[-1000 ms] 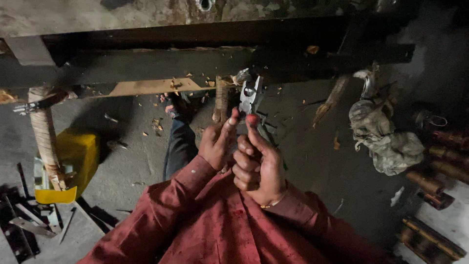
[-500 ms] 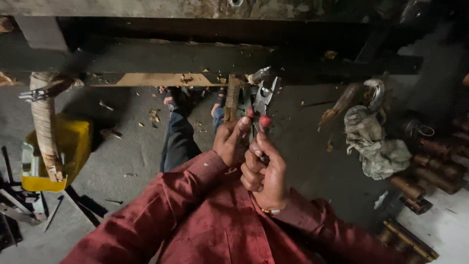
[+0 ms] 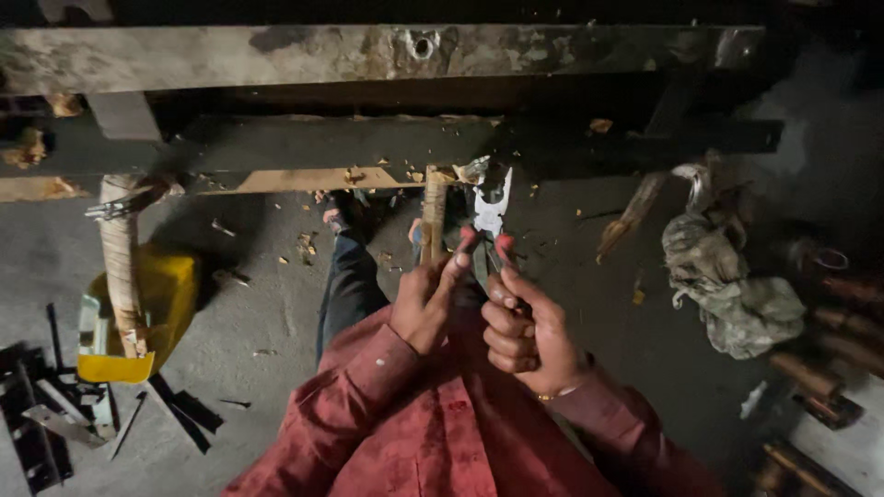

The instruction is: The person uses pliers and a screwdriver to manipulate metal components and wires on a piece of machinery. They use the tools to pull and adjust parts of the assembly within a workshop environment.

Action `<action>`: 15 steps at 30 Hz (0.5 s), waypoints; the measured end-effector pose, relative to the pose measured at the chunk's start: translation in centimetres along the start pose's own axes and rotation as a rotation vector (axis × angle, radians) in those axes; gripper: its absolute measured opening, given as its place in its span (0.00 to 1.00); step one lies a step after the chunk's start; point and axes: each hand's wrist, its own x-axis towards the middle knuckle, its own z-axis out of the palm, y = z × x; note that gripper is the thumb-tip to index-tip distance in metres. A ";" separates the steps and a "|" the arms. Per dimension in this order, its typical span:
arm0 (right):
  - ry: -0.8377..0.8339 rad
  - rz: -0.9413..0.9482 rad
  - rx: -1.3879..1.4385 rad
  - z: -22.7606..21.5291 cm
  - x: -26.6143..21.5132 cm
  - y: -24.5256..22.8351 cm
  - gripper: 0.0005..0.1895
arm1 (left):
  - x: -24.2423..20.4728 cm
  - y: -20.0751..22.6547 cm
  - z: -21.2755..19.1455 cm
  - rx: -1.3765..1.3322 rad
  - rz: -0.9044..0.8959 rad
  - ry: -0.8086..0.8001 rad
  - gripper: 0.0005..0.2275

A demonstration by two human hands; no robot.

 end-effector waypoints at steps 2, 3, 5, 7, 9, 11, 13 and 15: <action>-0.063 0.025 0.026 -1.0 0.1 0.4 0.17 | -0.3 1.9 -0.9 0.156 -0.032 0.007 0.17; -0.099 0.045 0.046 -1.6 0.2 0.4 0.18 | -0.3 2.8 -1.3 0.235 -0.042 0.003 0.16; -0.167 0.081 0.084 -3.0 0.4 -0.2 0.18 | -0.9 4.1 -1.7 0.265 0.037 -0.007 0.14; -0.076 0.033 -0.004 -4.1 0.4 0.6 0.15 | -0.9 4.6 -2.0 0.317 0.048 -0.020 0.14; 0.007 -0.008 -0.096 -4.3 0.8 1.8 0.12 | -0.2 4.5 -2.4 0.401 -0.004 -0.023 0.14; 0.076 -0.042 -0.192 -3.4 1.5 2.0 0.10 | -1.0 4.8 -2.9 0.379 0.064 -0.082 0.14; -0.041 0.097 -0.014 -2.3 -0.7 2.0 0.08 | -2.6 4.9 -3.6 0.336 0.087 -0.142 0.13; -0.042 0.138 -0.040 -1.5 -2.2 2.4 0.08 | -4.0 5.0 -4.2 0.270 0.092 -0.197 0.13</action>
